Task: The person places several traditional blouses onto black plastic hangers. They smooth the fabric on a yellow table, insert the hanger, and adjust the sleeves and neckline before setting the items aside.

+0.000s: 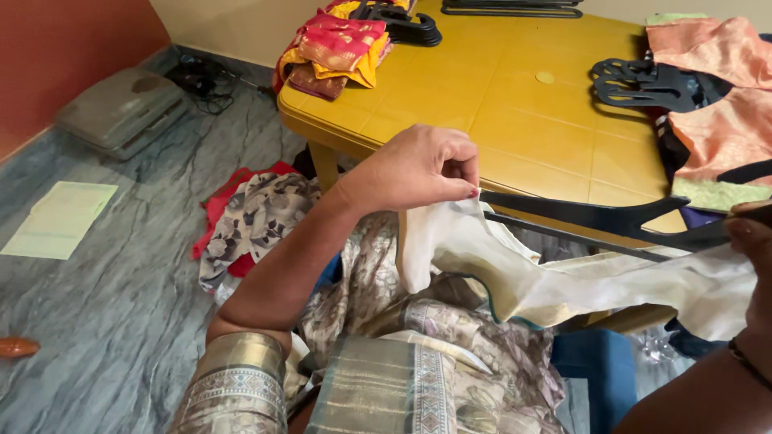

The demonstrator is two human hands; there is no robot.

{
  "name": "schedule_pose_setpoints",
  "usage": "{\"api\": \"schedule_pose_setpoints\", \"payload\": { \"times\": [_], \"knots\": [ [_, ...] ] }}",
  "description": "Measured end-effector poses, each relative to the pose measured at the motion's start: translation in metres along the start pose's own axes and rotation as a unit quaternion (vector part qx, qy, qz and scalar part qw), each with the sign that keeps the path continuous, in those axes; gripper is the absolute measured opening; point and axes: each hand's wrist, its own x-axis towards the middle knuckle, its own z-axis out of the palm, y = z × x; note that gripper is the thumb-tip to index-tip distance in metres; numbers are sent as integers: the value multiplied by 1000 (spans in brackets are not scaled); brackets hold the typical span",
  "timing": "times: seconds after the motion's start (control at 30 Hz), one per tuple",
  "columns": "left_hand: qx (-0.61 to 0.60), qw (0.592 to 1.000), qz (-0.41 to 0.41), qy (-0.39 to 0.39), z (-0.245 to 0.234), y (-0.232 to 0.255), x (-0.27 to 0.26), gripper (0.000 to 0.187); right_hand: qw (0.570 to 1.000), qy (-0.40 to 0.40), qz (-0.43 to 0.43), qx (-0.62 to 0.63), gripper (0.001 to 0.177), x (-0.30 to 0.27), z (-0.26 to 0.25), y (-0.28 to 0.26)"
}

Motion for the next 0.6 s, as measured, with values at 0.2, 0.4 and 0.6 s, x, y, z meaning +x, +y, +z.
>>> {"api": "schedule_pose_setpoints", "payload": {
  "times": [0.2, 0.4, 0.6],
  "knots": [
    [-8, 999, -4, 37, 7, 9, 5, 12, 994, 2, 78, 82, 16, -11, 13, -74],
    [67, 996, 56, 35, 38, 16, 30, 14, 984, -35, -95, 150, 10, -30, 52, -145],
    [110, 980, 125, 108, 72, 24, 49, 14, 983, -55, -69, 163, 12, -32, 76, -163]
  ]
}}
